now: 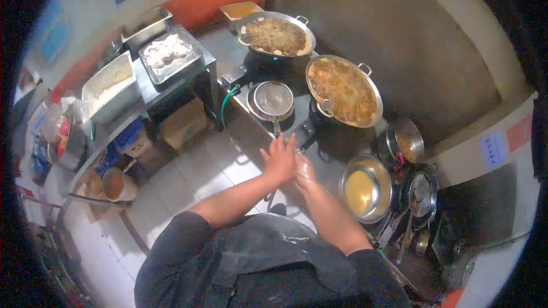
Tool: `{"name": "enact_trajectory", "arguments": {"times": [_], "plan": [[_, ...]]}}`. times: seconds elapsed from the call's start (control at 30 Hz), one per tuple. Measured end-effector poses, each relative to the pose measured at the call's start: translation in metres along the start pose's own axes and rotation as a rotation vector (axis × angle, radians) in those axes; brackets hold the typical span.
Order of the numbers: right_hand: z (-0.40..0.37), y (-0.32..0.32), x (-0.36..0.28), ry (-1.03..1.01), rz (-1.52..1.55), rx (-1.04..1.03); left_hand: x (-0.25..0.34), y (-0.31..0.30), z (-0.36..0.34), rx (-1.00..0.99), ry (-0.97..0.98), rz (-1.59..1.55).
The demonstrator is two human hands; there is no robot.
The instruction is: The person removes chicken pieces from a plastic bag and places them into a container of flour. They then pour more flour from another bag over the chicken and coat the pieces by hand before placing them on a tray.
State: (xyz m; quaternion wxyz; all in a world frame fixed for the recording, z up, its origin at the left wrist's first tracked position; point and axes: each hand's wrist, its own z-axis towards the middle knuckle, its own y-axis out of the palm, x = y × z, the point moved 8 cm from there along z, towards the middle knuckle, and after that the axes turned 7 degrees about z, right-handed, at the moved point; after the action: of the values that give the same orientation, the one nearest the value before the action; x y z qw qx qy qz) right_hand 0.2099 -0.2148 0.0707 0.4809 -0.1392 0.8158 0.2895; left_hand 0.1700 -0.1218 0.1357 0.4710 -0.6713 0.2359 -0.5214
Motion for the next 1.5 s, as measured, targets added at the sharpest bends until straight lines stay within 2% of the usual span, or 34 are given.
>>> {"name": "enact_trajectory", "arguments": {"times": [0.03, 0.13, 0.23, 0.27, 0.3, 0.4, 0.43, 0.5, 0.57, 0.63, 0.77, 0.93, 1.03, 1.07, 1.1, 1.17, 1.23, 1.27, 1.3, 1.33, 1.4, 1.47, 1.5], "plan": [[0.015, -0.018, 0.025, -0.126, 0.121, 0.125, 0.002, -0.006, 0.002, 0.043, 0.010, 0.002], [-0.062, 0.020, -0.062, -0.060, -0.187, 0.296, 0.029, -0.036, 0.001, 0.069, 0.042, -0.102], [-0.058, -0.002, -0.080, -0.425, 0.071, 0.202, 0.071, -0.046, 0.006, 0.144, 0.134, -0.165], [-0.073, -0.018, -0.086, -0.321, 0.062, 0.274, 0.087, -0.048, 0.008, 0.155, 0.168, -0.182], [-0.104, -0.005, -0.116, -0.216, 0.059, 0.342, 0.106, -0.050, 0.011, 0.234, 0.214, -0.195], [-0.154, -0.022, -0.153, -0.451, 0.217, 0.493, 0.171, -0.090, -0.007, 0.278, 0.368, -0.298], [-0.170, -0.035, -0.164, -0.591, 0.118, 0.487, 0.194, -0.102, -0.016, 0.279, 0.408, -0.312], [-0.215, -0.052, -0.188, -0.795, -0.599, 0.685, 0.233, -0.104, -0.033, 0.366, 0.526, -0.317], [-0.257, -0.051, -0.200, -0.876, -1.259, 0.853, 0.275, -0.106, -0.049, 0.410, 0.639, -0.313], [-0.286, -0.075, -0.206, -1.033, -0.490, 0.618, 0.310, -0.098, -0.067, 0.482, 0.765, -0.373], [-0.366, -0.113, -0.224, -1.226, -0.878, 0.700, 0.380, -0.079, -0.107, 0.514, 0.981, -0.651], [-0.433, -0.172, -0.215, -1.272, -1.181, 0.800, 0.464, -0.056, -0.143, 0.552, 1.214, -0.846], [-0.443, -0.192, -0.181, -1.186, -1.321, 0.403, 0.494, -0.064, -0.127, 0.515, 1.074, -0.889], [-0.444, -0.194, -0.160, -1.257, -1.376, 0.229, 0.504, -0.068, -0.116, 0.496, 1.012, -0.874], [-0.445, -0.220, -0.154, -1.062, -1.223, 0.336, 0.513, -0.070, -0.111, 0.482, 0.981, -0.848], [-0.449, -0.274, -0.132, -0.678, -0.901, 0.488, 0.529, -0.070, -0.125, 0.662, 1.039, -0.571], [-0.470, -0.287, -0.165, -0.863, -0.379, 0.611, 0.535, -0.037, -0.153, 0.595, 1.240, -0.428], [-0.471, -0.298, -0.165, -0.914, -0.384, 0.638, 0.536, -0.019, -0.168, 0.553, 1.340, -0.363], [-0.472, -0.309, -0.165, -0.964, -0.389, 0.665, 0.531, 0.019, -0.172, 0.409, 1.327, -0.170], [-0.456, -0.324, -0.142, -0.842, -0.413, 0.599, 0.526, 0.050, -0.175, 0.269, 1.303, 0.018], [-0.424, -0.349, -0.096, -0.602, -0.462, 0.449, 0.504, 0.098, -0.169, -0.193, 1.229, 0.377], [-0.410, -0.396, -0.027, -0.331, -0.309, 0.556, 0.439, 0.120, -0.152, -0.803, 0.994, 0.326], [-0.404, -0.429, 0.011, -0.275, -0.408, 0.675, 0.409, 0.118, -0.141, -0.874, 0.941, 0.348]]}}
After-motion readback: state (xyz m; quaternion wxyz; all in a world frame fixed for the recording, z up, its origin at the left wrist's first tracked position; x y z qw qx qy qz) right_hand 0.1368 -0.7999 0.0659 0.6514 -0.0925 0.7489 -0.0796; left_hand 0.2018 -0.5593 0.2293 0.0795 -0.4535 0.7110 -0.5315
